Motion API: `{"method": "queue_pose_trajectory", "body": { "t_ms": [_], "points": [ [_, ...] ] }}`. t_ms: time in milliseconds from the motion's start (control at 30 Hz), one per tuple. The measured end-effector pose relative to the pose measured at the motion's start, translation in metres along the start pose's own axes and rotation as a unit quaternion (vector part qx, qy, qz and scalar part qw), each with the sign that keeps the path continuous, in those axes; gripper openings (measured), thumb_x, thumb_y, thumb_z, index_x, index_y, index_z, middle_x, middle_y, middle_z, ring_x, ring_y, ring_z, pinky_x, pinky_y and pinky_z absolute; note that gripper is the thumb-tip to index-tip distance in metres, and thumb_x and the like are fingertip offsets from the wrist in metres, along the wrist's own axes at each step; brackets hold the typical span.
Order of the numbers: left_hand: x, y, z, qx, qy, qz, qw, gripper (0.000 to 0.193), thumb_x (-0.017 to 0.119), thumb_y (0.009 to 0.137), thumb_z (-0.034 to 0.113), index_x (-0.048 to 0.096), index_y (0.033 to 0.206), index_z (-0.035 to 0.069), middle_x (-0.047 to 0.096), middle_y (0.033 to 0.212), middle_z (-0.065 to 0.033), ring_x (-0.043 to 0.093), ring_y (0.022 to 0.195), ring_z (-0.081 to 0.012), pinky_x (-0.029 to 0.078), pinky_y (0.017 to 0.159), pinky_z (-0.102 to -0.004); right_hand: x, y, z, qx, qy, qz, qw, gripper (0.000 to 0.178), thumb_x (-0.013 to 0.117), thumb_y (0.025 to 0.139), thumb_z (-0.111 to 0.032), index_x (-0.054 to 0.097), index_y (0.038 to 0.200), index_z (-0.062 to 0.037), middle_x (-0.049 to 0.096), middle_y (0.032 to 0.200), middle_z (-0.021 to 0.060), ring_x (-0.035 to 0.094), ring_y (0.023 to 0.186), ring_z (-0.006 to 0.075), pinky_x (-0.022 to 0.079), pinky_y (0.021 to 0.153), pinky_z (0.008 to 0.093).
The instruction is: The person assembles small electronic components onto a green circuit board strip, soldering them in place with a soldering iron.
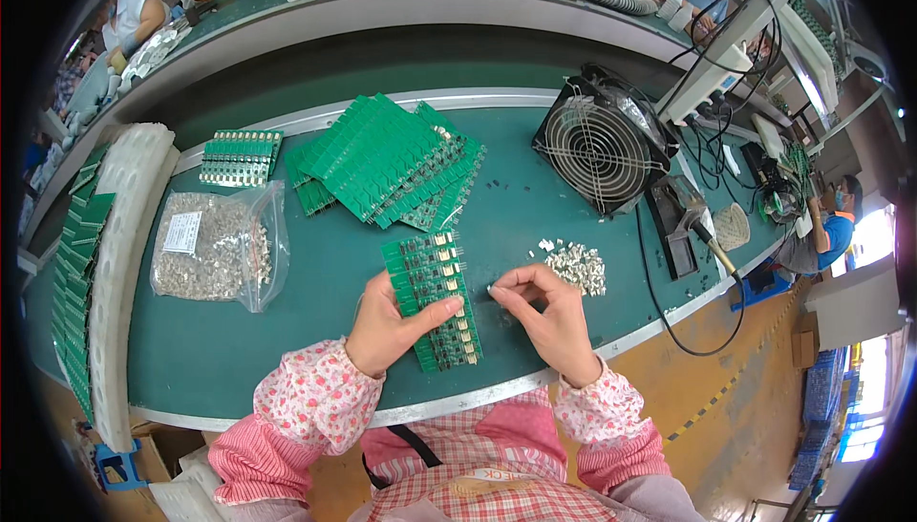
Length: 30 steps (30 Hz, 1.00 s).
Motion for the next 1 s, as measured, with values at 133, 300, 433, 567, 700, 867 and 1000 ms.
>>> {"method": "queue_pose_trajectory", "body": {
  "t_ms": [133, 300, 433, 567, 700, 867, 1000],
  "points": [
    [0.001, 0.001, 0.001, 0.009, 0.022, -0.001, 1.000, 0.026, 0.070, 0.080, 0.004, 0.058, 0.104, 0.001, 0.065, 0.094, -0.0034, 0.061, 0.083, -0.0089, 0.051, 0.073, -0.0254, 0.026, 0.002, -0.005, 0.107, 0.254, -0.094, 0.957, 0.014, 0.062, 0.089, -0.012, 0.060, 0.095, -0.0005, 0.063, 0.090, 0.0027, 0.058, 0.082, 0.0087, 0.049, 0.070, 0.0231],
    [0.004, 0.001, 0.007, 0.037, 0.061, 0.003, 0.997, 0.029, 0.071, 0.080, 0.005, 0.058, 0.105, 0.001, 0.065, 0.095, -0.0037, 0.061, 0.084, -0.0092, 0.051, 0.074, -0.0254, 0.032, 0.008, 0.000, 0.112, 0.277, -0.111, 0.948, 0.015, 0.063, 0.089, -0.014, 0.059, 0.094, -0.0004, 0.061, 0.088, 0.0033, 0.058, 0.080, 0.0088, 0.049, 0.072, 0.0243],
    [0.005, 0.000, 0.008, 0.045, 0.090, 0.006, 0.995, 0.031, 0.070, 0.080, 0.005, 0.057, 0.106, 0.001, 0.065, 0.096, -0.0041, 0.061, 0.086, -0.0092, 0.051, 0.075, -0.0257, 0.032, 0.008, 0.006, 0.115, 0.286, -0.105, 0.946, 0.015, 0.063, 0.089, -0.013, 0.057, 0.094, -0.0002, 0.061, 0.087, 0.0036, 0.058, 0.079, 0.0090, 0.049, 0.072, 0.0237],
    [0.006, -0.001, 0.009, 0.049, 0.113, 0.012, 0.992, 0.032, 0.071, 0.079, 0.005, 0.056, 0.107, 0.000, 0.065, 0.096, -0.0041, 0.061, 0.086, -0.0090, 0.051, 0.075, -0.0256, 0.033, 0.007, 0.006, 0.113, 0.279, -0.112, 0.947, 0.015, 0.062, 0.089, -0.013, 0.056, 0.094, 0.0000, 0.061, 0.089, 0.0041, 0.058, 0.080, 0.0095, 0.049, 0.074, 0.0235],
    [0.007, -0.001, 0.010, 0.062, 0.123, 0.003, 0.990, 0.034, 0.071, 0.079, 0.005, 0.055, 0.108, 0.000, 0.065, 0.096, -0.0040, 0.061, 0.086, -0.0091, 0.051, 0.075, -0.0256, 0.032, 0.007, 0.009, 0.109, 0.282, -0.124, 0.945, 0.016, 0.061, 0.090, -0.013, 0.055, 0.095, 0.0002, 0.061, 0.090, 0.0045, 0.058, 0.080, 0.0097, 0.048, 0.076, 0.0238],
    [0.009, -0.001, 0.010, 0.057, 0.125, -0.015, 0.990, 0.034, 0.071, 0.079, 0.005, 0.055, 0.109, 0.000, 0.064, 0.097, -0.0042, 0.061, 0.087, -0.0092, 0.051, 0.075, -0.0259, 0.032, 0.006, 0.012, 0.096, 0.295, -0.141, 0.940, 0.016, 0.060, 0.091, -0.011, 0.052, 0.097, 0.0016, 0.062, 0.092, 0.0058, 0.060, 0.084, 0.0088, 0.050, 0.076, 0.0234],
    [0.010, -0.002, 0.011, 0.064, 0.143, -0.003, 0.988, 0.036, 0.072, 0.078, 0.004, 0.055, 0.110, 0.000, 0.064, 0.098, -0.0047, 0.061, 0.088, -0.0092, 0.051, 0.076, -0.0258, 0.035, 0.003, 0.012, 0.038, 0.276, -0.105, 0.955, 0.016, 0.059, 0.091, -0.010, 0.050, 0.097, 0.0019, 0.061, 0.093, 0.0064, 0.060, 0.085, 0.0088, 0.050, 0.075, 0.0232]
  ]
}}
Point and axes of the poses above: each hand's wrist, its own y-axis towards the middle knuckle, its own x-axis out of the palm, z = x × y, the point moved 6 cm from there along y, towards the middle knuckle
